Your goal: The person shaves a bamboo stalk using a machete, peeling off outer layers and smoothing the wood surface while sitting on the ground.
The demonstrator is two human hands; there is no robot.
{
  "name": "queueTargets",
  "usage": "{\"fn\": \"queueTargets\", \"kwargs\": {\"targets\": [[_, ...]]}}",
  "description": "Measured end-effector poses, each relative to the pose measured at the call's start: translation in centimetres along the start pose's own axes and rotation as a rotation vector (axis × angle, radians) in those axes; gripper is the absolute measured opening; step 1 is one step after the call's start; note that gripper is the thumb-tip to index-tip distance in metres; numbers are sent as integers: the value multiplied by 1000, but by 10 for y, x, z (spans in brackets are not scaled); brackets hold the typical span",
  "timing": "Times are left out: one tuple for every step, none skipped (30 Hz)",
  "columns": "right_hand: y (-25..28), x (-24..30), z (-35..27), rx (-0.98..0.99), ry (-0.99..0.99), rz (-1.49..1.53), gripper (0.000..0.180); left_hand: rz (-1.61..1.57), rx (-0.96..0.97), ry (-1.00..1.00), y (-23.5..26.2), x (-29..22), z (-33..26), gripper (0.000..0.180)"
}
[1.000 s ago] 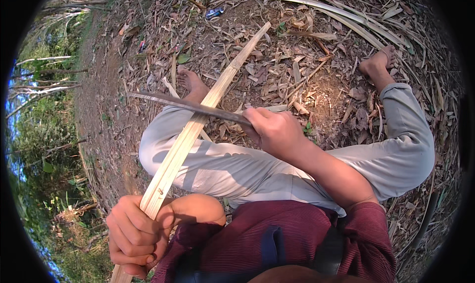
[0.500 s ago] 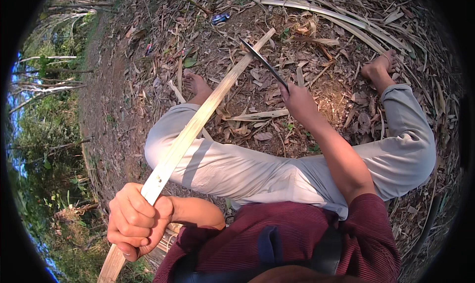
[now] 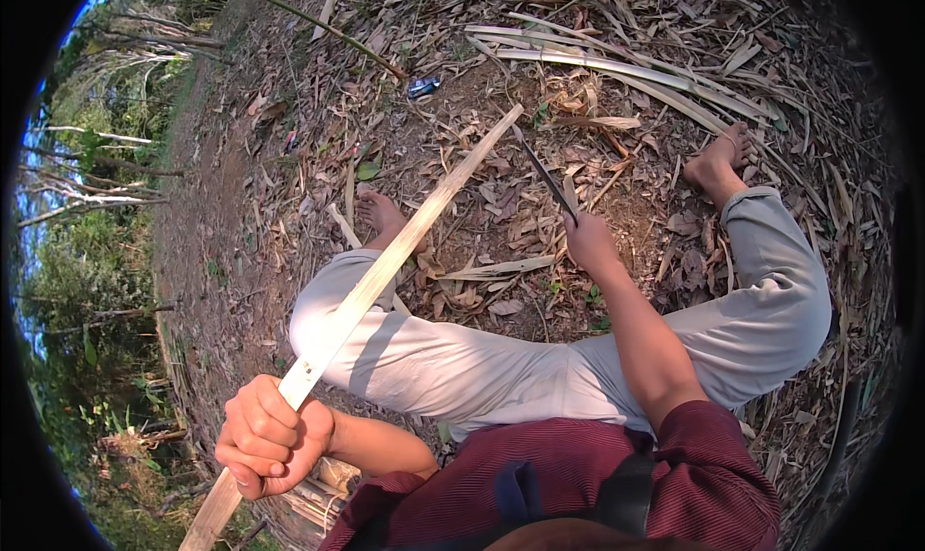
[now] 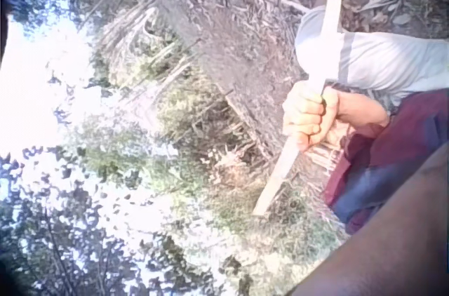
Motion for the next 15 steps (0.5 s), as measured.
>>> {"fn": "queueTargets", "kwargs": {"targets": [[-4,-1,0,20,-17,34,40,-7,-18,-25,0,0,0,36],[-10,-7,0,41,-39,67,41,-16,-39,-46,0,0,1,35],[-13,-8,1,18,-8,45,41,-24,-61,-66,0,0,2,34],[-22,-11,3,1,23,29,41,-24,-69,-73,-1,1,3,34],[-34,-17,7,-19,51,18,42,-32,-52,-63,-1,3,8,35],[-55,-40,18,58,-2,30,42,-23,-46,-46,1,3,13,37],[-69,-67,31,125,-52,42,42,-21,-35,-36,5,7,21,38],[-79,-85,35,89,-95,53,40,-37,-28,-5,9,7,31,40],[-83,-96,36,50,-127,59,38,-48,-22,17,14,10,41,41],[-82,-81,26,90,-93,-112,36,-59,-36,41,24,7,49,41],[-69,-60,12,116,-55,-285,34,-72,-51,61,38,5,57,40],[-59,-48,9,180,-123,-313,36,-32,-99,67,53,1,69,40],[-50,-37,5,233,-202,-337,44,-6,-143,74,67,0,82,40],[-43,-6,-7,176,-163,-332,48,32,-209,91,76,-11,96,39],[-27,21,-14,87,-143,-309,55,30,-261,99,84,-11,111,40]]}}
Point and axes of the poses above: each hand's wrist, its own z-axis towards the middle knuckle, its own y-axis out of the back of the hand, x = y × z, the point moved 7 cm from there along z, towards the middle knuckle, and after that the axes turned 11 degrees about x, right-handed, at the moved point
